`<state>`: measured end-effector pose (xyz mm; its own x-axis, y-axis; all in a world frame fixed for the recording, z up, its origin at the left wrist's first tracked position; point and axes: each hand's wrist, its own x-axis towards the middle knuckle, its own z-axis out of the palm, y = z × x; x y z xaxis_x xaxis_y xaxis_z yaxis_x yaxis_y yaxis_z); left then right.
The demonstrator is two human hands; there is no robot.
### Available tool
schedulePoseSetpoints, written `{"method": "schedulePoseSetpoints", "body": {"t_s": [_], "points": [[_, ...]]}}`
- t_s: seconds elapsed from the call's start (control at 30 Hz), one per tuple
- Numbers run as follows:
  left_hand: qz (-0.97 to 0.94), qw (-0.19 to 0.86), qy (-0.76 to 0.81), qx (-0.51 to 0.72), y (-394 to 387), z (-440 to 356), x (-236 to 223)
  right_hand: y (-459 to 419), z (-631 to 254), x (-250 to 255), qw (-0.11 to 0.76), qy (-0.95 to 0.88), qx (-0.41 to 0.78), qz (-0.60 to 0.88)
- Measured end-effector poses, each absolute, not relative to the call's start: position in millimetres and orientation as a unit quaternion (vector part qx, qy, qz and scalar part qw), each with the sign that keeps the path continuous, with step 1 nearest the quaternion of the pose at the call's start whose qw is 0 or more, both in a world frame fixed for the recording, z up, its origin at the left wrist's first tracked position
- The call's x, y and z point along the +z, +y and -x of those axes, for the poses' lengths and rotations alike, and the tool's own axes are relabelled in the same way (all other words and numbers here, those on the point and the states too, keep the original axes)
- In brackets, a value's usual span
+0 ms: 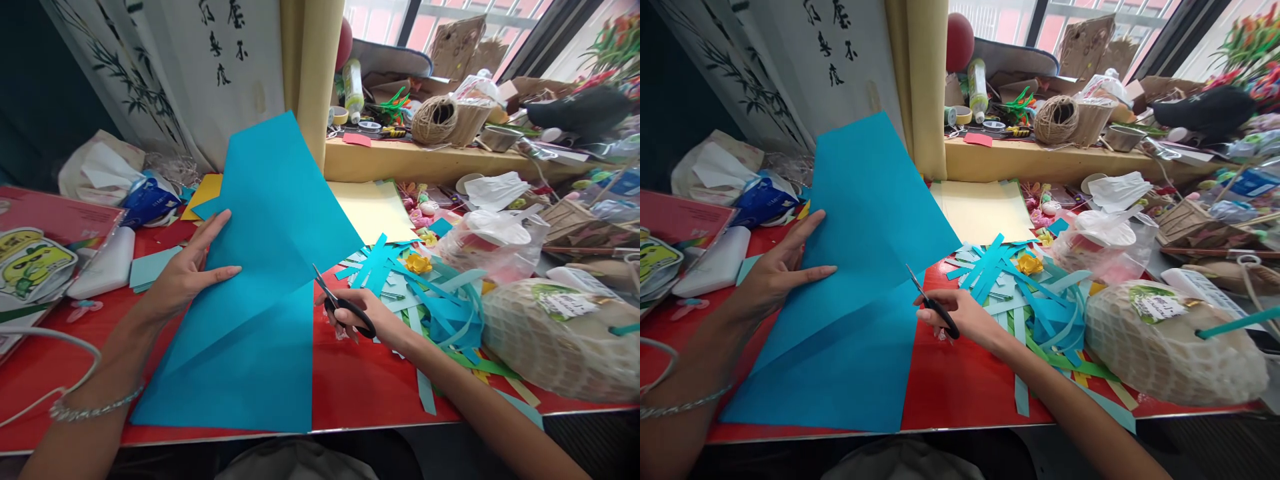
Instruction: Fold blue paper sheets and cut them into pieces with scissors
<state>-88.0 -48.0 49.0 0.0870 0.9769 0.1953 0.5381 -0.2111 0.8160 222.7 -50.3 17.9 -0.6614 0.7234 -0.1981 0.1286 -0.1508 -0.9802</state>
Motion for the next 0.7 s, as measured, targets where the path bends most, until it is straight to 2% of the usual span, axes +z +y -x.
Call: {"method": "schedulePoseSetpoints", "body": {"t_s": [0.7], "points": [[-0.688, 0.294, 0.533, 0.395, -49.3, 86.1, 47.8, -53.4, -222.3, 19.3, 0.233, -0.611, 0.681, 0.329]]}}
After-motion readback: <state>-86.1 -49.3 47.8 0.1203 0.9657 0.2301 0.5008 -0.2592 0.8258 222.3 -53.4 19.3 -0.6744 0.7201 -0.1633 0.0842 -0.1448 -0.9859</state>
